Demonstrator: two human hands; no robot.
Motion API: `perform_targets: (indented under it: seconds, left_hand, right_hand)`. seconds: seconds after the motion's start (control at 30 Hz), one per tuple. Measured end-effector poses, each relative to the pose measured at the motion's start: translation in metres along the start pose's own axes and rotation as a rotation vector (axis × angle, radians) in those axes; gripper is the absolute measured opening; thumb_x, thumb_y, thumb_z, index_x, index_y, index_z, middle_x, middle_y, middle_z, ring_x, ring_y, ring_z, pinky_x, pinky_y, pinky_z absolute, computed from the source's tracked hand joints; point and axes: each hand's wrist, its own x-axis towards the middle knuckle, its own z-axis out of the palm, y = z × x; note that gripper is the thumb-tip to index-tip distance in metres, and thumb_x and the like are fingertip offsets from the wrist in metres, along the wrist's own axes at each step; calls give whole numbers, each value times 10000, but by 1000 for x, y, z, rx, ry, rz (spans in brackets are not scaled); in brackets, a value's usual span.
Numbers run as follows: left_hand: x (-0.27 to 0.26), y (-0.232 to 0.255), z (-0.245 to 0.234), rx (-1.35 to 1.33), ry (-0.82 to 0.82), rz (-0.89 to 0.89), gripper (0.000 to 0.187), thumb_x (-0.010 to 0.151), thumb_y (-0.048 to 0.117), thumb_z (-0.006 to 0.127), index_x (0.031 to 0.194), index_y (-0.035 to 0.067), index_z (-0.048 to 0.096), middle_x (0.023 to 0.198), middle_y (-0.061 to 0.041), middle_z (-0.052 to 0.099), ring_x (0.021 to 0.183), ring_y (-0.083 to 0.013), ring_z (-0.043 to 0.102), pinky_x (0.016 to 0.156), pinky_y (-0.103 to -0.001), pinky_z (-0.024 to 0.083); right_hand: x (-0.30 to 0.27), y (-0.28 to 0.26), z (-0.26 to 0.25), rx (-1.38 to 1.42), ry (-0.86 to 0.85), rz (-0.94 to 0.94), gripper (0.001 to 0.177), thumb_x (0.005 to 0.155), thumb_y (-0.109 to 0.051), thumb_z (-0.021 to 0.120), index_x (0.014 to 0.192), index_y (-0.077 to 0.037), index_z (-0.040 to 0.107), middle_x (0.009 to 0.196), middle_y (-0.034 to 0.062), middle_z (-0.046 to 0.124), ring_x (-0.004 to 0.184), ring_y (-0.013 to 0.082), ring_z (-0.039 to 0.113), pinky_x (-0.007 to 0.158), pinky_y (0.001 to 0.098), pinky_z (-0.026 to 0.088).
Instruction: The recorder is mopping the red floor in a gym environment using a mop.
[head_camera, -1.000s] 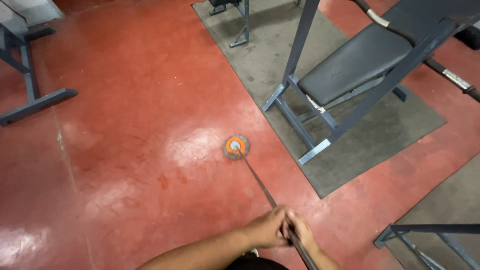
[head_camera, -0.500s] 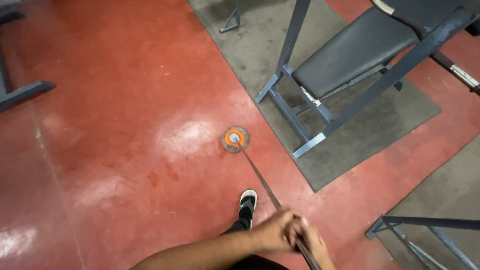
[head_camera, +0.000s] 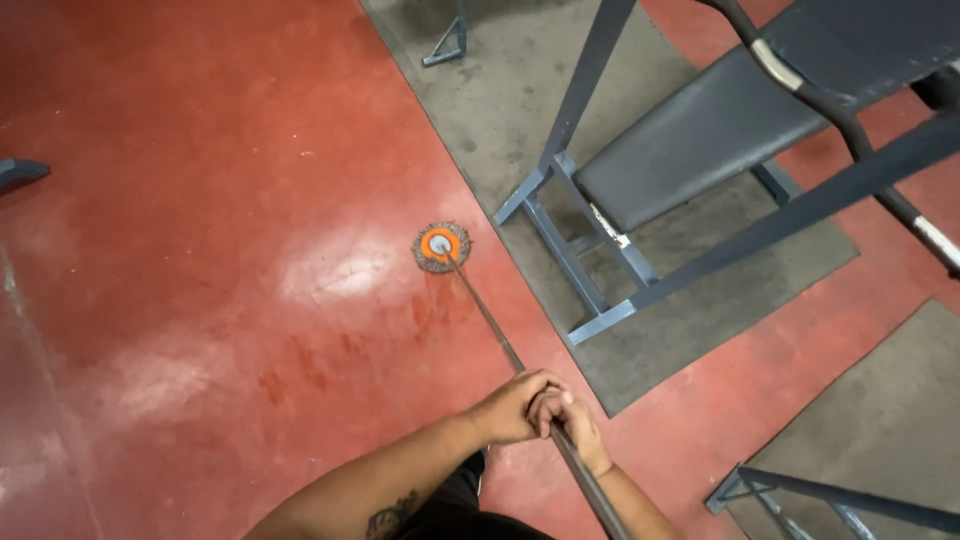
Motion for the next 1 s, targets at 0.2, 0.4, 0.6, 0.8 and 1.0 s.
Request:
perform_targets:
  seconds: [0.2,0.4,0.6,0.8,1.0]
  left_hand:
    - [41,15,4,-155,-118,-62,542,759,160,843,1238,72,607,1109,-114,711,1027,-253,716,873,-371,589]
    - [44,50,6,-159,-349,-30,661,780,244,848,1349,74,559,1151,-123,683,1008,-277,718,846,-391,602]
    - [63,27,-22,21,-358,85,523,723,292,898,1139,83,661,1033,-123,723,983,-305,713,850,-393,577]
    - [79,-32,-34,18,-322,-50,369,772,240,843,1076,97,689,984,-81,718,891,-239,717,783,-368,582]
    - [87,-46,-8,270,-123,37,212,769,214,824,863,123,657,879,-58,617,817,-247,690,775,-367,585]
  right_hand:
    - [-6,-26,-38,-66,28,91,724,1063,-439,187,656,2,593,781,135,601,804,258,560,791,390,445]
    - [-44,-65,-32,37,-84,-11,700,1072,-456,198,637,-20,529,769,161,573,827,312,550,865,418,409]
    - [-20,-33,-36,170,-23,-93,674,1042,-454,249,608,-17,525,713,182,560,798,314,527,807,406,409]
    - [44,-32,-38,24,-4,-95,698,1080,-418,267,608,-3,569,689,151,575,783,295,557,869,437,465]
    - [30,-64,-40,-107,160,88,672,1053,-426,288,672,25,610,836,169,666,842,263,590,835,381,455]
